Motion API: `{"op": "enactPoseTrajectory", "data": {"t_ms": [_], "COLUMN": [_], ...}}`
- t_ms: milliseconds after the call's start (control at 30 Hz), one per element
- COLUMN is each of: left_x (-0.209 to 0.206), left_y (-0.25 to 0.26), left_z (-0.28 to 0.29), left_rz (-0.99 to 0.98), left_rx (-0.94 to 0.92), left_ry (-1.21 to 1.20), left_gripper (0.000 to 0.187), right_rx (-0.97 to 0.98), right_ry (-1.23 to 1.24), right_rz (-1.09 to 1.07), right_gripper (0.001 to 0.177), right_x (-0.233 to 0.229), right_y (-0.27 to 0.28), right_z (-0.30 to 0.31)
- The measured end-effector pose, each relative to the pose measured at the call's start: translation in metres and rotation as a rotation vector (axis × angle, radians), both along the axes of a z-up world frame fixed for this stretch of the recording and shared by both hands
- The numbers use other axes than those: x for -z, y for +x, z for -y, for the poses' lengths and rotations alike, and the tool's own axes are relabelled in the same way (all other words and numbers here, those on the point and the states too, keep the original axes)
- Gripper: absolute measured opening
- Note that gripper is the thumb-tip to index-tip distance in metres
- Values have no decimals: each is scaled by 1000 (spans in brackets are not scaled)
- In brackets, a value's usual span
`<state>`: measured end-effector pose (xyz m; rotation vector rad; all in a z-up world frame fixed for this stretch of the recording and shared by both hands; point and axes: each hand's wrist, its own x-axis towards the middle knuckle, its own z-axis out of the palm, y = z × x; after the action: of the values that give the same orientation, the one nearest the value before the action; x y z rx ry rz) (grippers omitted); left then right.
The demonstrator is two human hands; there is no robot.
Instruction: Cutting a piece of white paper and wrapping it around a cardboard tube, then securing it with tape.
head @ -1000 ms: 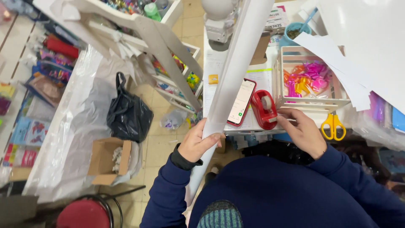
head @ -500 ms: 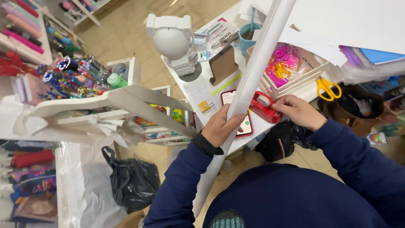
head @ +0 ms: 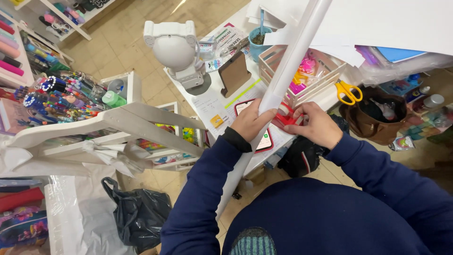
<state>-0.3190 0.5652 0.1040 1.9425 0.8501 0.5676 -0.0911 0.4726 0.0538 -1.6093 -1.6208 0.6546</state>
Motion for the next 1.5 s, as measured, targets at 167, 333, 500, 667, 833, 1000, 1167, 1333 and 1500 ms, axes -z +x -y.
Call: {"op": "enactPoseTrajectory", "data": {"t_ms": [167, 333, 500, 667, 833, 1000, 1167, 1333, 1500], "left_x": [13, -1, 6, -5, 0, -5, -1, -2, 7], "left_y": [4, 3, 4, 6, 11, 10, 11, 9, 9], "left_z": [-5, -4, -5, 5, 3, 4, 7, 10, 10], "left_rz": [40, 10, -46, 9, -87, -119, -107, -103, -32], "left_rx": [16, 33, 78, 157, 182, 146, 153, 135, 99], "left_ry": [72, -123, -27, -35, 46, 48, 60, 32, 101], "left_gripper": [54, 55, 55, 61, 62, 61, 57, 55, 55], "right_rx": [56, 65, 23, -46, -26, -69, -3, 14, 0], "right_ry": [67, -154, -238, -223, -43, -40, -299, -310, -239], "right_rz": [298, 26, -238, -360, -187, -300, -510, -837, -908], "right_gripper": [51, 51, 40, 38, 35, 29, 21, 16, 14], "right_x": [-32, -16, 19, 10, 23, 40, 49, 64, 63], "right_y": [-10, 2, 17, 9, 10, 20, 24, 27, 24], "right_z": [13, 0, -16, -11, -8, -20, -27, -31, -28]}}
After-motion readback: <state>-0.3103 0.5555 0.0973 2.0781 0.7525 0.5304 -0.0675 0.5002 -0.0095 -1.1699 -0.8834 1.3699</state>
